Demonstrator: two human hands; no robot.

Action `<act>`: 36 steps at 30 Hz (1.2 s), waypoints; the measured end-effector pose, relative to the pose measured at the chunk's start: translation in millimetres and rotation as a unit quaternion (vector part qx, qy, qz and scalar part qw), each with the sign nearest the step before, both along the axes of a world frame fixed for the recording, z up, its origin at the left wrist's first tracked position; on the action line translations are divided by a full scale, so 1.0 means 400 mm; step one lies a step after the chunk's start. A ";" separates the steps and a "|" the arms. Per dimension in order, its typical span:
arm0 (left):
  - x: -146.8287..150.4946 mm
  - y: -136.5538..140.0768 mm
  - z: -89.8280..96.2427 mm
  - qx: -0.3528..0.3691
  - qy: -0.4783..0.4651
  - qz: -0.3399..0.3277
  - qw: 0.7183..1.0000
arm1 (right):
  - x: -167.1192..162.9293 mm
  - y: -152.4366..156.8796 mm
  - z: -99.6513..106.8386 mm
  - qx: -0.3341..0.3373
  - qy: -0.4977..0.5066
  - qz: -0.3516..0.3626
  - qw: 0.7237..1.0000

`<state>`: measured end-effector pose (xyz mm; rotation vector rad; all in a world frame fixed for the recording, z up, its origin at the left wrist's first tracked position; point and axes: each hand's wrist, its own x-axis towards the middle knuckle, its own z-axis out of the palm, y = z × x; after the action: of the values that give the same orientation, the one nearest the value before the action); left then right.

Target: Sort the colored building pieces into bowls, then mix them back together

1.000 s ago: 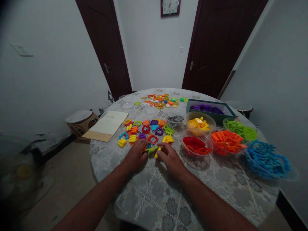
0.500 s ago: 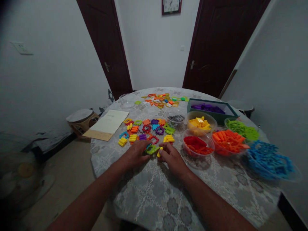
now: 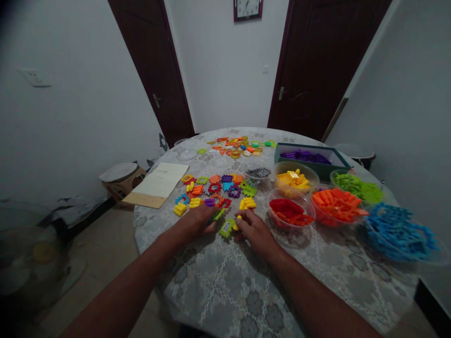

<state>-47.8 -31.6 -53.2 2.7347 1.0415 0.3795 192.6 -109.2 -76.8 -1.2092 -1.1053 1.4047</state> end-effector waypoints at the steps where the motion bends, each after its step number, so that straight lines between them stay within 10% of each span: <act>1: 0.000 -0.003 -0.002 0.002 -0.010 0.010 1.000 | 0.000 0.001 -0.003 0.000 -0.008 0.000 1.000; 18: 0.088 -0.147 0.013 -0.084 -0.135 0.075 0.984 | -0.014 -0.010 0.015 -0.023 0.098 0.018 0.995; 36: 0.090 -0.089 0.005 -0.139 -0.160 0.103 0.972 | -0.020 -0.006 0.044 -0.063 0.189 -0.008 0.980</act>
<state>-11.7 -67.1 -51.2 2.2346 1.1881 0.6286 184.6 -111.6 -59.1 -0.9804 -0.7501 1.6287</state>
